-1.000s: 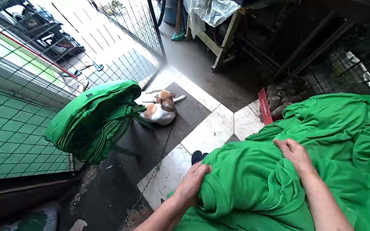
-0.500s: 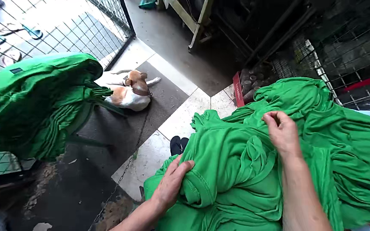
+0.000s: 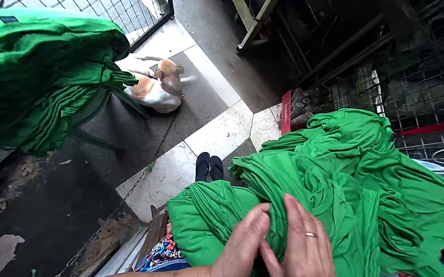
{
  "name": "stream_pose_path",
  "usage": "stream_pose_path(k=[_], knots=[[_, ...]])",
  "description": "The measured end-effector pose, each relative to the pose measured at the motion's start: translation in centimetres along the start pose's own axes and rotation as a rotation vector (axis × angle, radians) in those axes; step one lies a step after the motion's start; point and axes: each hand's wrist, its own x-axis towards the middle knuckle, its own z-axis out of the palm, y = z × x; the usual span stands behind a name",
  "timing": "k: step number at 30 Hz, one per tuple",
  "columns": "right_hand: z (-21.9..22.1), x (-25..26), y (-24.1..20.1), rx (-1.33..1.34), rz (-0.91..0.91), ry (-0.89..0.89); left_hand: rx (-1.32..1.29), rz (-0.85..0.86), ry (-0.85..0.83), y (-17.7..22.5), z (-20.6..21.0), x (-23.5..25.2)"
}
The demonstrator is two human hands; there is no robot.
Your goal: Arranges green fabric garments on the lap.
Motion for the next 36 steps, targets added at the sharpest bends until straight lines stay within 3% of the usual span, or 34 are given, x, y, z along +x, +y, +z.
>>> stream_pose_path(k=[7, 10, 13, 16, 19, 22, 25, 29, 32, 34, 36], knots=[[2.4, 1.0, 0.8, -0.121, 0.000, 0.124, 0.222, 0.164, 0.010, -1.4, 0.1, 0.1], [3.1, 1.8, 1.7, -0.040, -0.009, 0.190, 0.236, 0.100, -0.038, -0.7, -0.9, 0.8], [3.2, 2.4, 2.3, 0.071, 0.024, 0.278, 0.259, -0.136, -0.086, 2.7, -1.8, 3.0], [3.3, 3.1, 2.6, 0.123, 0.032, 0.368, 0.292, -0.498, -0.087, 4.8, -3.1, 7.8], [3.7, 3.3, 2.6, 0.150, 0.018, 0.410, 0.013, -0.763, 0.121, 3.2, -4.4, 13.1], [4.0, 2.6, 2.6, 0.159, 0.014, 0.400, -0.379, -0.697, 0.443, -0.2, -6.2, 17.4], [4.0, 1.4, 2.6, 0.144, -0.002, 0.344, -0.479, -0.580, 0.524, -0.8, -7.7, 20.0], [2.8, -0.8, 2.1, 0.142, -0.064, 0.254, -0.187, -0.371, 0.562, -0.5, -6.9, 20.8], [2.8, -2.2, 1.4, 0.093, -0.115, 0.134, 0.239, -0.194, 0.472, -1.2, -8.1, 19.0], [3.9, -2.2, 1.3, 0.036, -0.169, 0.061, 0.333, -0.357, 0.438, -3.7, -10.1, 17.6], [4.4, -2.0, 1.3, 0.002, -0.200, 0.049, 0.209, -0.576, 0.467, -4.9, -11.5, 17.5]])
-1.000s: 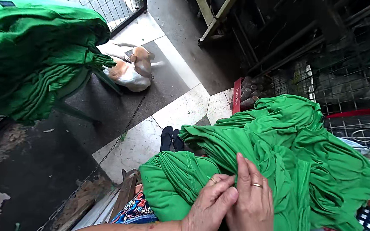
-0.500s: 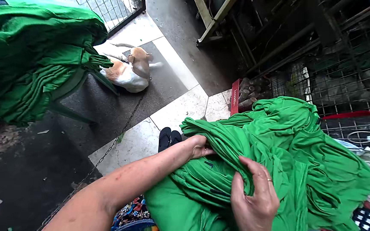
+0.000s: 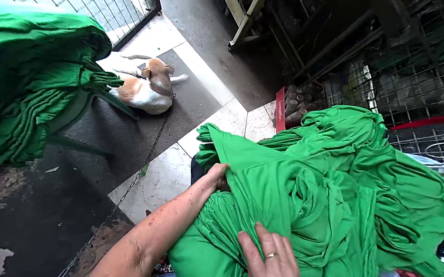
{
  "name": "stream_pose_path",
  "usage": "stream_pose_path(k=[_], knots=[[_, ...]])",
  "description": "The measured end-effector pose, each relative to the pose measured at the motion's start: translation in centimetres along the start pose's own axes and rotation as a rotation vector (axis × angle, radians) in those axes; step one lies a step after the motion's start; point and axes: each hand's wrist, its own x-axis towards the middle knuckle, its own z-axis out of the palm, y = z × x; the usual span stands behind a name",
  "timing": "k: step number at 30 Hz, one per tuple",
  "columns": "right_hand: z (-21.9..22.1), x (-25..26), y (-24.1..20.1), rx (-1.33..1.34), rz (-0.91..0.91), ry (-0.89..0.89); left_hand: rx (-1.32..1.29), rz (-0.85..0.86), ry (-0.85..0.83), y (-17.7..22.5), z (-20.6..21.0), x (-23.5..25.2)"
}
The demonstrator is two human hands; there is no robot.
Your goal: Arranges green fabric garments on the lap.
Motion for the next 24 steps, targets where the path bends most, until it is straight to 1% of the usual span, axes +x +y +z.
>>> stream_pose_path(k=[2, 5, 8, 11, 14, 15, 16, 18, 19, 20, 22, 24], knots=[[-0.4, -0.2, 0.1, 0.012, 0.000, -0.007, -0.031, -0.026, -0.016, 0.2, -0.4, 0.4], [-0.7, -0.7, 0.4, 0.028, 0.003, -0.007, 0.077, -0.003, -0.053, 0.6, 0.0, -0.1], [-0.6, -0.7, 0.4, 0.029, 0.007, 0.002, 0.180, 0.025, -0.048, 1.1, -0.2, -0.9], [-0.6, -0.5, 0.3, 0.017, -0.003, -0.005, 0.360, 0.084, -0.055, 1.4, -0.4, -1.1], [-0.6, -0.3, 0.3, -0.011, -0.011, -0.012, 0.649, 0.242, -0.023, 2.6, -1.0, -1.2], [-0.6, -0.3, 0.2, -0.022, -0.013, -0.018, 0.701, 0.306, 0.007, 3.1, -1.2, -1.3], [-0.6, -0.3, 0.2, -0.031, -0.017, -0.021, 0.705, 0.382, 0.054, 3.5, -1.5, -1.5], [-0.6, -0.3, 0.1, -0.042, -0.018, -0.019, 0.616, 0.528, 0.178, 3.7, -1.7, -1.6], [-0.6, -0.3, 0.0, -0.050, -0.016, -0.015, 0.596, 0.553, 0.205, 3.3, -1.6, -1.4], [-0.6, -0.2, -0.1, -0.057, -0.016, -0.008, 0.631, 0.528, 0.180, 2.7, -1.4, -1.5], [-0.4, 0.3, -0.3, -0.050, -0.032, 0.018, 0.690, 0.344, 0.038, 2.3, -1.0, -2.3], [-0.1, 0.6, -0.5, -0.041, -0.062, 0.033, 0.515, 0.166, -0.087, 2.5, -0.7, -3.5]])
